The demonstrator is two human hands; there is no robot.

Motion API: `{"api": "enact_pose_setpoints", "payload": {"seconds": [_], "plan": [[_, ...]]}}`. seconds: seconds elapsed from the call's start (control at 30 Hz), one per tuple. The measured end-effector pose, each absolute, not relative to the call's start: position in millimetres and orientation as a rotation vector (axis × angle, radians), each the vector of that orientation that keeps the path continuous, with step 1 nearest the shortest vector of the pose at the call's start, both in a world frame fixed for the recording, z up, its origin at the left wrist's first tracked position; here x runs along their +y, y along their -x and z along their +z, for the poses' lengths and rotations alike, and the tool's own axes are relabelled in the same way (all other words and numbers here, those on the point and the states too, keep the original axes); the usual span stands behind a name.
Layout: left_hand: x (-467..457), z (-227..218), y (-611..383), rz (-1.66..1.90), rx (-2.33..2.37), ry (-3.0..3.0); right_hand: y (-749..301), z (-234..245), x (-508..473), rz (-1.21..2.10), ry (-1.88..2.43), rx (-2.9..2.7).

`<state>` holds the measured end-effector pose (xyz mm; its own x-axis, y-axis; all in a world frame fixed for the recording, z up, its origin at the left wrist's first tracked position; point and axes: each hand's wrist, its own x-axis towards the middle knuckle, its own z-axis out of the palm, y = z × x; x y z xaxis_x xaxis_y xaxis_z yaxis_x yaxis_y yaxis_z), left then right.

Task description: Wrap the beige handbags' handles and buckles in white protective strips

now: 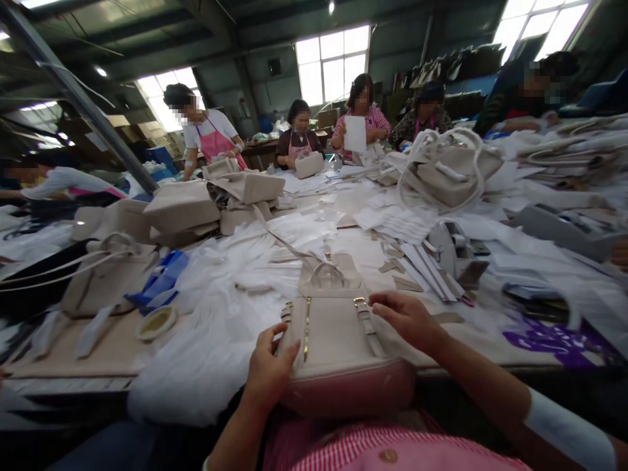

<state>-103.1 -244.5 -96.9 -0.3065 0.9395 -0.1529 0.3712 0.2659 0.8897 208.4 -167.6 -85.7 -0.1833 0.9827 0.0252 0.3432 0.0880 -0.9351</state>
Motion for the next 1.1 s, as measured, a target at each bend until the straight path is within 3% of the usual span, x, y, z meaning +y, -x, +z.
{"api": "enact_pose_setpoints", "payload": {"seconds": [0.17,0.27,0.47,0.6,0.8,0.97,1.1], "plan": [[-228.1,-99.8,92.6,1.099,1.802,-0.935,-171.1,-78.5,-160.8,1.15,1.256,-1.89],[-214.2,-100.0,98.6,0.979,1.739,-0.889,-172.1,-82.3,-169.3,1.133,1.228,-2.007],[-211.3,-100.6,97.7,0.931,1.829,-1.483,-215.1,-89.2,-170.8,0.843,1.588,-1.802],[-217.0,-90.2,85.5,1.12,1.703,-1.688,-208.8,-73.4,-181.6,0.849,1.462,-1.893],[-217.6,-56.0,51.7,0.936,1.194,-1.168,-144.1,-43.2,-188.4,1.352,1.041,-2.001],[-222.0,-46.6,27.8,0.973,1.225,-1.035,-127.3,-46.9,-178.0,1.445,1.146,-1.614],[-228.2,-53.5,14.4,0.869,1.206,-1.088,-131.8,-44.2,-177.4,1.713,1.021,-1.448]]}}
